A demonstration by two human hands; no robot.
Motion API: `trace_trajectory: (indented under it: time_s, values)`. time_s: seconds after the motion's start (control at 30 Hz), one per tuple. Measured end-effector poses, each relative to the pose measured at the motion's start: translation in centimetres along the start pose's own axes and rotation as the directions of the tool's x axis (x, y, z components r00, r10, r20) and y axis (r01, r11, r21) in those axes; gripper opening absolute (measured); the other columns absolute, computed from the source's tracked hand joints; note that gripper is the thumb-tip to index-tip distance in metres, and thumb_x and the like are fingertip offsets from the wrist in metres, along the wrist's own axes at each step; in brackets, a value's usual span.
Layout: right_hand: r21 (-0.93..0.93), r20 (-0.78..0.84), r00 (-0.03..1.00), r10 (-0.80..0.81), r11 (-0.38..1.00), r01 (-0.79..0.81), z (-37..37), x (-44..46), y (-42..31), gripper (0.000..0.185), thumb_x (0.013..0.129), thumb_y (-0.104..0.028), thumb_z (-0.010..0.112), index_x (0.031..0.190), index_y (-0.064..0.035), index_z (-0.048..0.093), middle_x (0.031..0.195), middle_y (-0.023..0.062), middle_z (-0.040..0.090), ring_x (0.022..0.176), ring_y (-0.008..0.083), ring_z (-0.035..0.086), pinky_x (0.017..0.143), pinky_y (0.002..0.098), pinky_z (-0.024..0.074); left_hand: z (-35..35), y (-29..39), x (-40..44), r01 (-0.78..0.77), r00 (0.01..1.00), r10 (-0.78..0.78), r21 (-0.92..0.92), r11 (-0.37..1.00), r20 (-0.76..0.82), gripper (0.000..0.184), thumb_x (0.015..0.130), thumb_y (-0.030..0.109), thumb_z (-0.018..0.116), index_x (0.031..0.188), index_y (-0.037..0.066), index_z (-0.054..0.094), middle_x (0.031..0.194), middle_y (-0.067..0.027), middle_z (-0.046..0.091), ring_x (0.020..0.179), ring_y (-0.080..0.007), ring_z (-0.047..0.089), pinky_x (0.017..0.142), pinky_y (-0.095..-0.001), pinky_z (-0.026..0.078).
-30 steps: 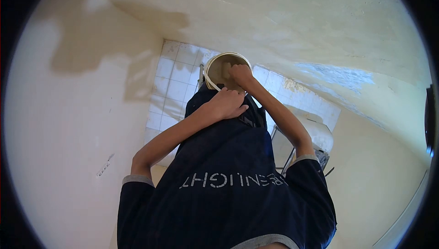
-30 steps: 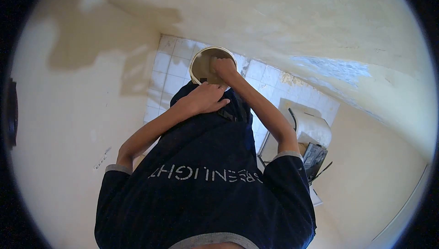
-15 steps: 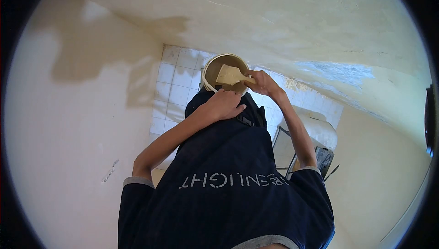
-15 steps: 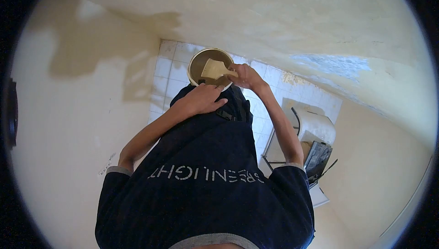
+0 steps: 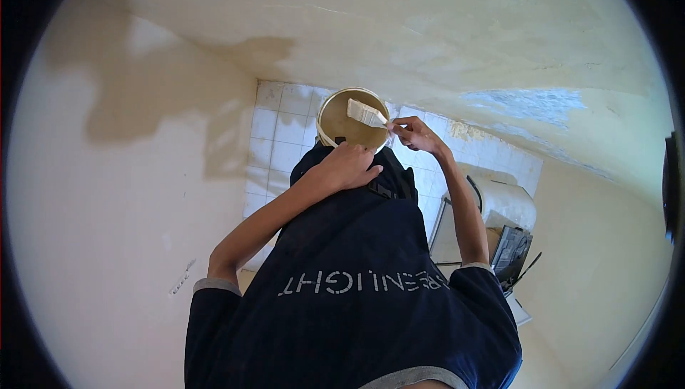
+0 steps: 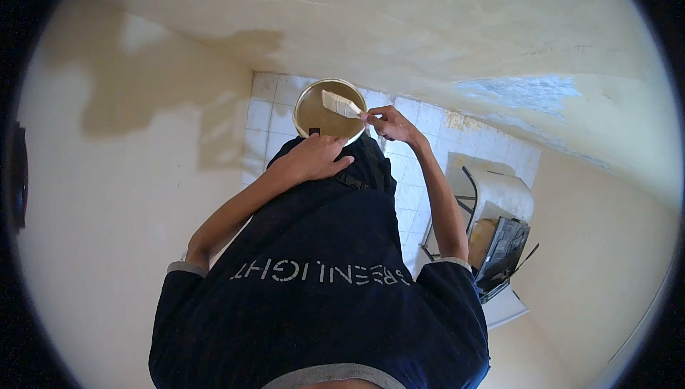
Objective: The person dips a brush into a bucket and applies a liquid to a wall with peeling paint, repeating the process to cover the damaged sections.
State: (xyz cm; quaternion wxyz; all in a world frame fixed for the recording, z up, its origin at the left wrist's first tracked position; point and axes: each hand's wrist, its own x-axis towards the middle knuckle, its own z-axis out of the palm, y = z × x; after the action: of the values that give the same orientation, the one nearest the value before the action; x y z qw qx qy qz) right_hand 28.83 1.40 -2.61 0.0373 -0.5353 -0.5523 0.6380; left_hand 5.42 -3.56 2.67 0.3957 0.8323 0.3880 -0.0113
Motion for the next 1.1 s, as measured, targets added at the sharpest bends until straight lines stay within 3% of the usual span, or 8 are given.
trace_trajectory:
  time_s: [0.17, 0.27, 0.37, 0.47, 0.57, 0.7, 0.8, 1.1]
  values:
    - [0.2, 0.092, 0.995, 0.042, 0.978, -0.06, -0.6, 0.5, 1.0, 0.046, 0.096, -0.047, 0.054, 0.104, -0.005, 0.069, 0.051, -0.0082, 0.036, 0.041, 0.0042, 0.028, 0.039, 0.0249, 0.0209, 0.1, -0.1, -0.4, 0.001, 0.999, -0.002, -0.017, 1.0, -0.046, 0.045, 0.091, 0.036, 0.055, 0.096, -0.008, 0.061, 0.081, -0.0253, 0.067, 0.083, -0.0381, 0.066, 0.081, -0.0462, 0.052]
    - [0.114, 0.09, 0.99, 0.109, 0.986, -0.119, -1.4, 1.0, 1.2, 0.049, 0.094, -0.051, 0.054, 0.105, -0.0058, 0.071, 0.052, -0.0059, 0.039, 0.043, 0.0055, 0.033, 0.04, 0.0257, 0.0244, 0.6, -0.3, -0.2, -0.012, 0.997, 0.011, -0.017, 1.0, -0.071, 0.045, 0.091, 0.035, 0.055, 0.097, -0.009, 0.061, 0.082, -0.0257, 0.066, 0.083, -0.0384, 0.066, 0.081, -0.0459, 0.052]
    - [-0.354, -0.088, 0.993, -0.079, 0.934, 0.043, -1.4, 2.5, 2.6, 0.055, 0.091, -0.053, 0.057, 0.096, 0.0, 0.073, 0.056, 0.0023, 0.05, 0.053, 0.0118, 0.046, 0.048, 0.0313, 0.037, 0.7, 0.0, 0.0, -0.029, 0.995, 0.029, -0.003, 1.0, -0.093, 0.045, 0.091, 0.035, 0.055, 0.097, -0.009, 0.061, 0.083, -0.0259, 0.066, 0.083, -0.0386, 0.066, 0.081, -0.0459, 0.052]
    - [-0.223, 0.015, 0.994, 0.11, 0.969, -0.104, -2.1, 1.4, -0.1, 0.056, 0.09, -0.053, 0.057, 0.095, 0.001, 0.073, 0.061, 0.0079, 0.058, 0.059, 0.0158, 0.052, 0.054, 0.0345, 0.0415, -0.3, 0.9, -0.1, 0.017, 1.0, -0.017, -0.005, 1.0, -0.002, 0.046, 0.092, 0.037, 0.054, 0.105, -0.008, 0.057, 0.091, -0.0282, 0.065, 0.087, -0.0409, 0.065, 0.083, -0.0479, 0.052]
    - [-0.466, -0.156, 0.965, -0.209, 0.877, 0.115, -1.6, 3.3, 3.2, 0.056, 0.09, -0.051, 0.058, 0.086, 0.0023, 0.072, 0.062, 0.0116, 0.06, 0.059, 0.0182, 0.053, 0.054, 0.0364, 0.041, 0.2, 0.3, 0.6, 0.04, 0.998, -0.04, -0.005, 0.999, 0.056, 0.049, 0.093, 0.038, 0.053, 0.115, -0.007, 0.052, 0.099, -0.0301, 0.063, 0.09, -0.0429, 0.064, 0.084, -0.0497, 0.052]
    - [-0.373, 0.021, 1.0, 0.021, 0.928, -0.011, -2.2, 2.4, 0.1, 0.056, 0.089, -0.05, 0.058, 0.086, 0.0046, 0.071, 0.069, 0.0191, 0.065, 0.066, 0.0244, 0.062, 0.065, 0.0401, 0.0487, -0.3, 1.6, 0.8, 0.082, 0.994, -0.081, -0.02, 0.996, 0.068, 0.05, 0.093, 0.038, 0.053, 0.117, -0.006, 0.051, 0.099, -0.0301, 0.063, 0.091, -0.0438, 0.063, 0.085, -0.0505, 0.051]
    - [-0.562, -0.071, 0.996, -0.061, 0.827, 0.011, -2.0, 3.0, 1.4, 0.057, 0.09, -0.052, 0.056, 0.091, 0.0024, 0.073, 0.075, 0.0203, 0.068, 0.073, 0.0258, 0.066, 0.07, 0.0403, 0.0506, 0.3, 1.4, 1.3, 0.042, 0.999, -0.041, -0.049, 0.998, 0.022, 0.05, 0.093, 0.037, 0.053, 0.117, -0.006, 0.05, 0.099, -0.0307, 0.063, 0.091, -0.045, 0.063, 0.087, -0.0508, 0.05]
    - [-0.391, -0.028, 0.998, -0.06, 0.919, 0.044, -2.1, 1.9, 3.0, 0.05, 0.088, -0.047, 0.057, 0.096, -0.0005, 0.073, 0.087, 0.0244, 0.069, 0.083, 0.0341, 0.068, 0.077, 0.0427, 0.0515, 0.9, 2.0, 2.4, 0.099, 0.993, -0.096, -0.034, 0.995, 0.069, 0.048, 0.093, 0.037, 0.053, 0.115, -0.005, 0.054, 0.1, -0.031, 0.063, 0.094, -0.0445, 0.062, 0.088, -0.0518, 0.048]
